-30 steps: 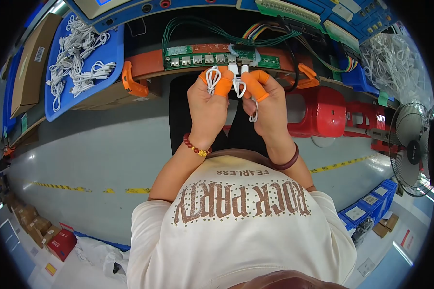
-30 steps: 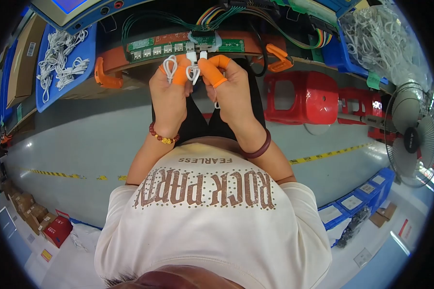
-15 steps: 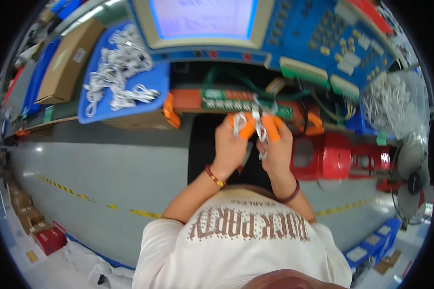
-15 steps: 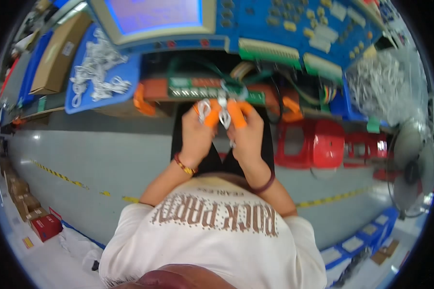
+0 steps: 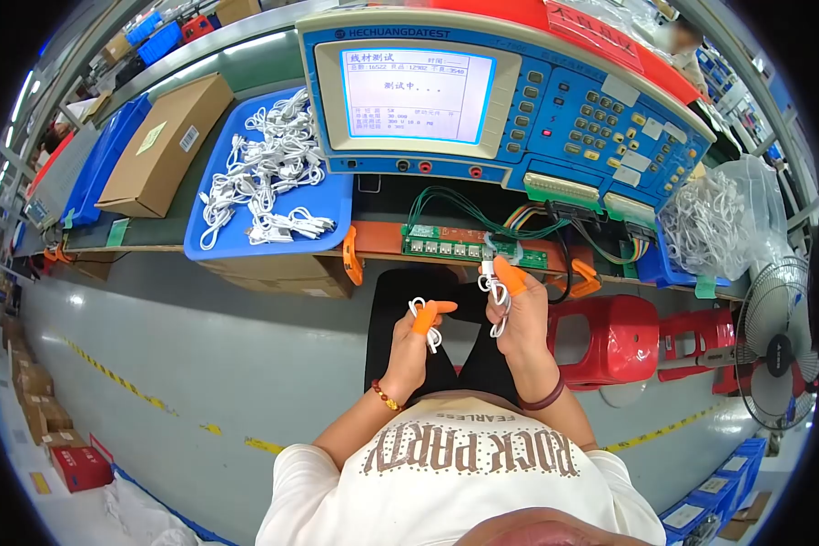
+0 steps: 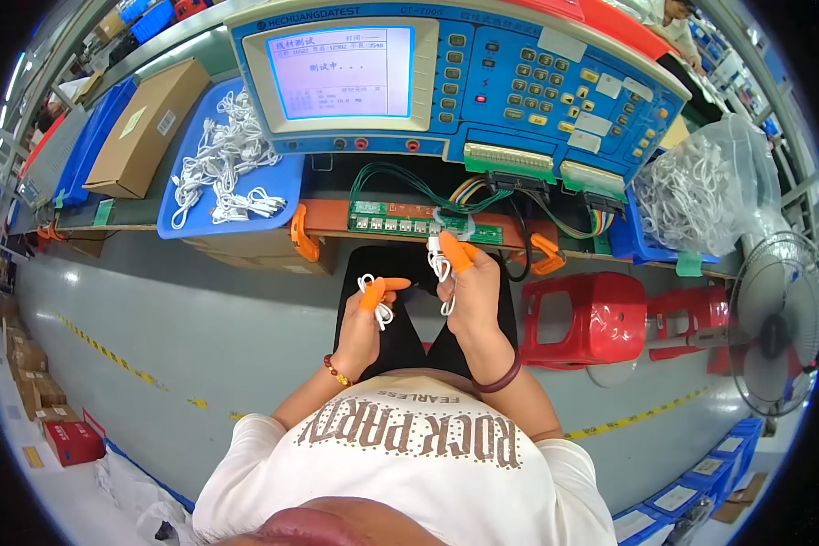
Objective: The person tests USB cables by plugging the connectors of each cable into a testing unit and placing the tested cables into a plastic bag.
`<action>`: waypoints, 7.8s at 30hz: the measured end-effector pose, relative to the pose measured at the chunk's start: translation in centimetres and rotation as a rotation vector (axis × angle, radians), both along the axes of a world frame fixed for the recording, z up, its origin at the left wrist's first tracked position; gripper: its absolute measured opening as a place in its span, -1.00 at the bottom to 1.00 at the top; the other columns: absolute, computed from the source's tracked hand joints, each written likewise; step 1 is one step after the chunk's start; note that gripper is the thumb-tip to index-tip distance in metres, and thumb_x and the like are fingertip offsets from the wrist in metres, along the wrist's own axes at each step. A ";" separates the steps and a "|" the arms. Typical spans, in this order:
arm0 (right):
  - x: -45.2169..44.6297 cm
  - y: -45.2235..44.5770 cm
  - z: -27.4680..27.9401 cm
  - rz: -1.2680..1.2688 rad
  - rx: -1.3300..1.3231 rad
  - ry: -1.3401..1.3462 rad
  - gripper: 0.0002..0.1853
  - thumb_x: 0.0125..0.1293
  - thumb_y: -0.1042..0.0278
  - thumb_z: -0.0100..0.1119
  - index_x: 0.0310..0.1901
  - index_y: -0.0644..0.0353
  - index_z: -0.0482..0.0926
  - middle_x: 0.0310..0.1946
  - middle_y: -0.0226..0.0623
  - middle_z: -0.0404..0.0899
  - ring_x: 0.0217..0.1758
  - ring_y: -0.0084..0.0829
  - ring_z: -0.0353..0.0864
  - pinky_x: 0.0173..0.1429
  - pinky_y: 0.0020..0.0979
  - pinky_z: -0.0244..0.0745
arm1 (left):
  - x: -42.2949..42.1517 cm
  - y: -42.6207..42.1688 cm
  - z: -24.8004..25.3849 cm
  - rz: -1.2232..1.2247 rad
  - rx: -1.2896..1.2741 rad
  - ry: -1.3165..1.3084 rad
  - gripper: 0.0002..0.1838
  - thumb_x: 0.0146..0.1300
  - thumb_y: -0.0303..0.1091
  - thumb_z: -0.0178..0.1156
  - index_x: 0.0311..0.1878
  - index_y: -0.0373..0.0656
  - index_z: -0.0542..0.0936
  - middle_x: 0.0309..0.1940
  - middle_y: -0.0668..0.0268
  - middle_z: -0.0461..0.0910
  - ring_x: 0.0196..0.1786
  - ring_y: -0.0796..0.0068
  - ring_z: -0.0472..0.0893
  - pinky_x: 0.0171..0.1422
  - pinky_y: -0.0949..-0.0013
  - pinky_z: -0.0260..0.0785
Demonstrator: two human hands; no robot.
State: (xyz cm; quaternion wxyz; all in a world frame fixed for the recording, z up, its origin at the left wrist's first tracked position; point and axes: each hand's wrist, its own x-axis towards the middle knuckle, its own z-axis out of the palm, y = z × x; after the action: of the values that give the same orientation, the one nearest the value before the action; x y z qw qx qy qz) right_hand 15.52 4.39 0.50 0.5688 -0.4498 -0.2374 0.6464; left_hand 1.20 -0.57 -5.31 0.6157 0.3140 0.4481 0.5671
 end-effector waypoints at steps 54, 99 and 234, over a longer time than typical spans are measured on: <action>-0.5 -2.4 -1.6 0.197 0.166 -0.358 -0.91 0.18 0.45 0.21 -0.29 0.21 0.54 -0.55 -0.52 0.46 -0.60 -0.77 0.31 -0.56 -0.73 0.14 | 0.3 -0.1 2.8 0.248 0.740 1.117 -0.75 -0.01 -0.55 0.27 -0.19 -0.23 0.60 -0.23 0.27 0.52 -0.20 0.27 0.50 -0.08 0.35 0.35; -0.8 -2.0 -3.8 -0.208 0.437 -0.353 -0.83 0.18 0.49 0.24 -0.21 0.20 0.47 -0.39 -0.51 0.49 -0.40 -0.77 0.42 -0.35 -0.71 0.32 | 3.8 4.3 3.6 0.055 0.092 -0.185 -0.91 0.12 -0.47 0.28 -0.34 -0.27 0.60 -0.49 0.43 0.55 -0.44 0.73 0.42 -0.33 0.62 0.23; 0.2 -2.3 0.0 0.243 0.105 0.106 -0.80 0.30 0.31 0.04 -0.19 0.28 0.43 -0.03 0.07 0.51 -0.11 -0.20 0.63 -0.55 -0.60 0.55 | -9.4 4.3 11.7 0.239 0.460 0.362 -0.77 0.25 -0.50 0.10 -0.04 -0.32 0.52 -0.25 0.27 0.58 -0.25 0.57 0.55 -0.15 0.55 0.36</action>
State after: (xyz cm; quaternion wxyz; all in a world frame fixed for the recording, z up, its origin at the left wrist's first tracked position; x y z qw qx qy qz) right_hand 15.67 2.13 0.53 0.5208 -0.3526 -0.2930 0.7201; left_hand -8.20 3.71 6.43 0.3678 0.4862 0.4440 0.6567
